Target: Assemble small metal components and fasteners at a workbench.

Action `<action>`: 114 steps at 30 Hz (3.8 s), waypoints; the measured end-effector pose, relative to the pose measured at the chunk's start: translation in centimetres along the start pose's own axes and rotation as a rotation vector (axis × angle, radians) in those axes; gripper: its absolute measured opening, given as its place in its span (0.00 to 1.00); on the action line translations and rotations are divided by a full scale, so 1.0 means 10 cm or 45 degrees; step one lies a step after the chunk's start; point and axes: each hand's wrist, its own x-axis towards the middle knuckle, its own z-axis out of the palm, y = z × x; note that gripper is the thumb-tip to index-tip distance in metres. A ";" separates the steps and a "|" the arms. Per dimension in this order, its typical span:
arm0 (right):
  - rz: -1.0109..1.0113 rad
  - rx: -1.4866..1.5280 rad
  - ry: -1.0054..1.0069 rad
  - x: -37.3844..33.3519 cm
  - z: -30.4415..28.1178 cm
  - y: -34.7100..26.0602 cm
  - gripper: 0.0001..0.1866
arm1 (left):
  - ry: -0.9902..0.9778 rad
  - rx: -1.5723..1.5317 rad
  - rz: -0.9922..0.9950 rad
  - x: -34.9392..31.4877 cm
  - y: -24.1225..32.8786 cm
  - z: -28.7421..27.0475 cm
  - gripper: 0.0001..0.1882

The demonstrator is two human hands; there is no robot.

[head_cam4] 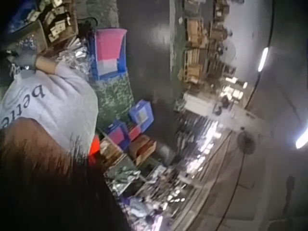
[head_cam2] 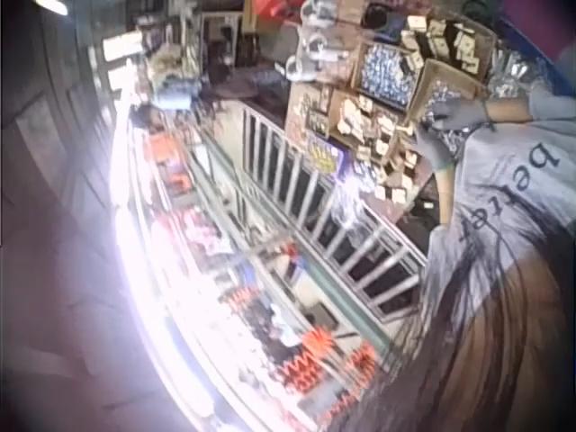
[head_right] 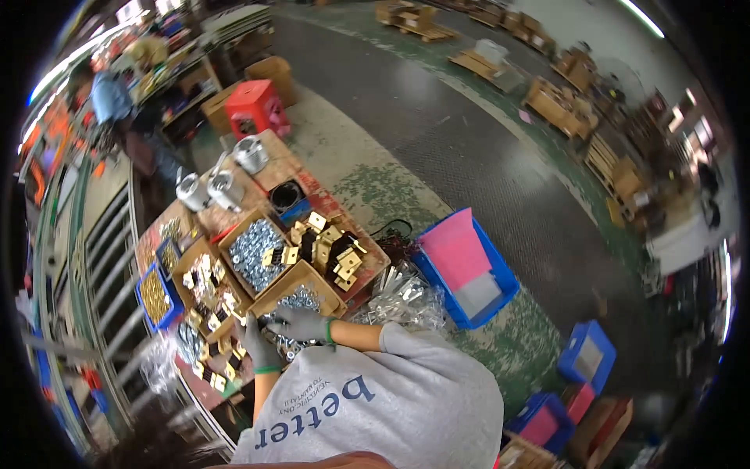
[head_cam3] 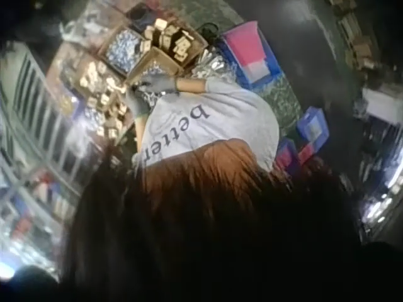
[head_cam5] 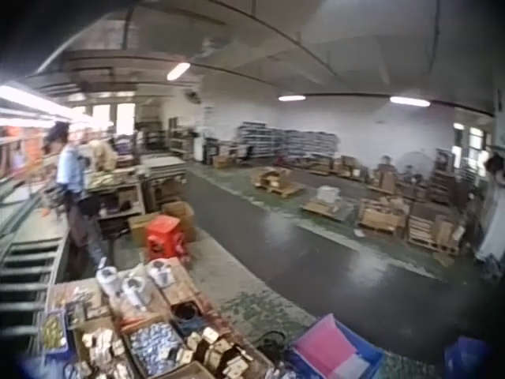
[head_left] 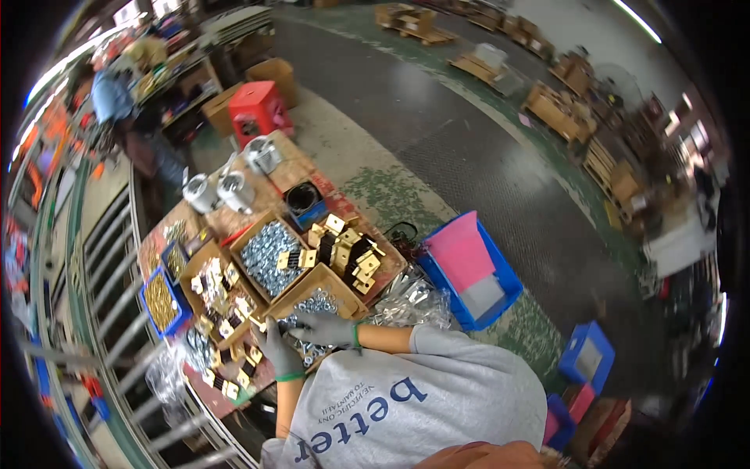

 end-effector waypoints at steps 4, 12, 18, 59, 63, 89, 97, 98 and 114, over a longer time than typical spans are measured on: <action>-0.088 0.079 -0.080 -0.08 0.00 0.04 0.21 | 0.107 -0.443 -0.182 0.05 0.20 0.25 0.29; 0.066 -0.212 -0.199 0.06 -0.03 0.15 0.20 | -0.044 -0.293 -0.102 0.13 0.13 0.25 0.27; -0.208 0.196 0.169 -0.02 0.09 0.21 0.13 | -0.054 -0.509 -0.306 0.12 0.36 0.29 0.34; -0.040 0.053 0.175 0.05 -0.20 0.13 0.21 | 0.097 -0.527 -0.226 0.17 0.22 0.39 0.12; -0.113 -0.109 0.155 0.10 -0.06 0.20 0.22 | 0.133 -0.630 -0.314 0.15 0.27 0.37 0.13; -0.149 -0.233 0.355 1.01 -0.75 0.41 0.15 | 0.306 0.824 -0.203 -0.18 -0.02 -1.00 0.24; -0.027 -0.541 0.445 1.11 -0.79 0.47 0.12 | 0.137 1.507 -0.174 -0.10 -0.47 -1.16 0.25; -0.027 -0.541 0.443 1.08 -0.79 0.45 0.12 | 0.137 1.508 -0.176 -0.06 -0.50 -1.17 0.25; -0.002 0.328 0.007 0.29 -0.15 -0.12 0.17 | -0.085 0.244 0.052 -0.27 0.45 -0.77 0.35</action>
